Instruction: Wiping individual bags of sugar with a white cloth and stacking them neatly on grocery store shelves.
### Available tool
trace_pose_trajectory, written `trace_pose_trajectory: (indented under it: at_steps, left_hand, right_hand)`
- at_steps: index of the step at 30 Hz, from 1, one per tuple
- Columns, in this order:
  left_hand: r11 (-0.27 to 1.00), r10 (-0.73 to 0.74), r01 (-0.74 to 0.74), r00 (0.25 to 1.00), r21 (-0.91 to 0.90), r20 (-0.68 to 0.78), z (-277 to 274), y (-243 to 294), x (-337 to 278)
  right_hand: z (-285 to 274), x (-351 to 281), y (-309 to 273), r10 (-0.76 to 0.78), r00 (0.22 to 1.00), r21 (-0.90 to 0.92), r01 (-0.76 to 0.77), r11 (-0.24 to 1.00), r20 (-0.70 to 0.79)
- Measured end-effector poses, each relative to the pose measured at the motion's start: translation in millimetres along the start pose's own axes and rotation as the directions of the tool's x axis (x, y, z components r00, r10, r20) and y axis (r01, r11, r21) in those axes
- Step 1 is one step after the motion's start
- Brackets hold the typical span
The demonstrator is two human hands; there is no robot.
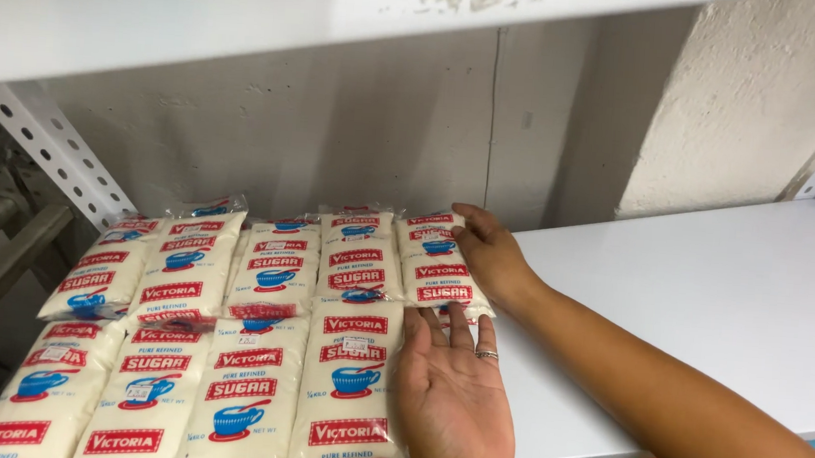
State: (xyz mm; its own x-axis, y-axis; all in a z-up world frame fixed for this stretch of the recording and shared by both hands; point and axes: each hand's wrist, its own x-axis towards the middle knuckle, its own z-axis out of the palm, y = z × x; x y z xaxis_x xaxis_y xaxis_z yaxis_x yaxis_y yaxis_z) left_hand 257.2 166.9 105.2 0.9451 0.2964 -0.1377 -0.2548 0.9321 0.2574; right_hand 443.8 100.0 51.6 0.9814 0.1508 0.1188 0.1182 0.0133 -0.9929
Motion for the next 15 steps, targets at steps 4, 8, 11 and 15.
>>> trace_pose_trajectory:
  at_steps: [4,8,11,15]
  left_hand:
    - [0.998,0.037,-0.033,0.995,-0.046,0.096,-27,-6,9]
    - [0.999,-0.002,0.001,0.999,0.032,0.039,-19,-2,-2]
    - [0.996,-0.048,0.047,0.999,0.071,0.009,-34,-7,-11]
    - [0.984,-0.119,0.112,0.992,0.137,0.044,-56,-16,-39]
  right_hand:
    - [-5,-2,-1,0.032,0.999,-0.061,-0.031,0.998,0.016]
    - [-23,-12,-2,0.024,0.997,-0.029,-0.022,0.999,0.078]
    - [-37,-43,-12,0.055,0.992,-0.026,-0.053,0.998,0.116]
    - [-58,-105,-30,0.019,0.998,-0.21,-0.005,0.978,0.062]
